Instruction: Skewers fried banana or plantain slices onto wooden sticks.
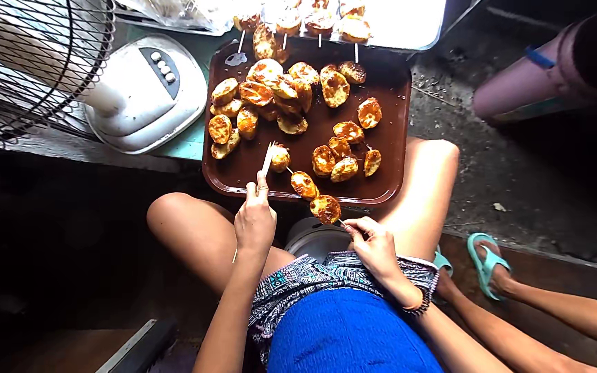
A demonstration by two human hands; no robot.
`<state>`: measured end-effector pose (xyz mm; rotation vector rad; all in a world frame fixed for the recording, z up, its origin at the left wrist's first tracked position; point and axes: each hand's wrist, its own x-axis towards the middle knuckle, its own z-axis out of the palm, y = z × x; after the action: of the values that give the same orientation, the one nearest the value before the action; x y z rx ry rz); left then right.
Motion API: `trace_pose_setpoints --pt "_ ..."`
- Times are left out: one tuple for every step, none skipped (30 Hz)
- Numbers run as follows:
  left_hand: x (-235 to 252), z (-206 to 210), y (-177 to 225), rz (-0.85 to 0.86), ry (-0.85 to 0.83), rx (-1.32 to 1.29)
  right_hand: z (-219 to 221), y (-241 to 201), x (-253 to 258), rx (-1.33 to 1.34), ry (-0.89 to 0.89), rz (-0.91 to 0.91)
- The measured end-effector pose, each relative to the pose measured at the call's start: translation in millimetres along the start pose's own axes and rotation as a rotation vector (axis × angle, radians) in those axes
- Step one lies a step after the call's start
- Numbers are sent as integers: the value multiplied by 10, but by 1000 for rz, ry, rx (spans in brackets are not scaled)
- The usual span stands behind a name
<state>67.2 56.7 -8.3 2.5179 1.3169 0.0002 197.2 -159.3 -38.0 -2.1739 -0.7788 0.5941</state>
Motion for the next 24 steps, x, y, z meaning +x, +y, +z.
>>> trace_pose_setpoints --pt "6 -12 -3 -2 -11 -7 27 -17 21 1 -5 5" --pt "11 -28 0 -4 -23 -12 51 -37 38 -2 -9 7" --pt "16 -46 3 -5 -34 -17 73 -55 54 -8 -11 6" --pt "23 -62 6 -7 -45 -19 93 -71 68 -14 -11 4" --pt "29 -74 7 -7 -52 -22 111 -85 83 -16 -9 5" --pt "33 -83 8 -5 -57 -27 126 -98 98 -18 -7 6" --pt "33 -88 9 -2 -57 -30 137 -115 109 -21 -6 7" --pt "32 -88 8 1 -56 -32 145 -133 118 -26 -5 10" --pt "32 -89 8 3 -57 -36 154 -147 125 -31 -2 9" --pt "32 -89 9 4 -60 -36 162 -157 131 -32 0 11" --pt "32 -90 9 5 -63 -34 169 -164 137 -32 3 12" --pt "35 -93 10 6 -69 -35 173 -174 148 -35 4 10" --pt "38 -96 12 6 -76 -35 174 -188 158 -39 4 8" --pt "38 -97 12 6 -82 -34 175 -199 164 -48 1 9" --pt "38 -95 12 5 -86 -34 176 -207 171 -57 -2 10" --pt "40 -93 11 2 -88 -34 178 -216 179 -63 -3 12" --pt "40 -93 10 -1 -90 -35 182 -221 183 -66 -5 15" --pt "39 -93 12 -4 -92 -35 184 -225 185 -71 -5 18" --pt "40 -94 17 -5 -95 -34 184 -229 186 -73 -6 21" --pt "41 -95 22 -7 -100 -35 183 -230 187 -73 -7 20" --pt "41 -94 25 -11 -106 -39 184 -229 187 -73 -5 18" --pt "43 -91 24 -14 -109 -43 189 -229 188 -74 -1 15" --pt "42 -90 19 -12 -107 -45 194 -232 186 -76 3 13" --pt "42 -95 20 -13 -109 -48 199 -234 185 -78 5 13"
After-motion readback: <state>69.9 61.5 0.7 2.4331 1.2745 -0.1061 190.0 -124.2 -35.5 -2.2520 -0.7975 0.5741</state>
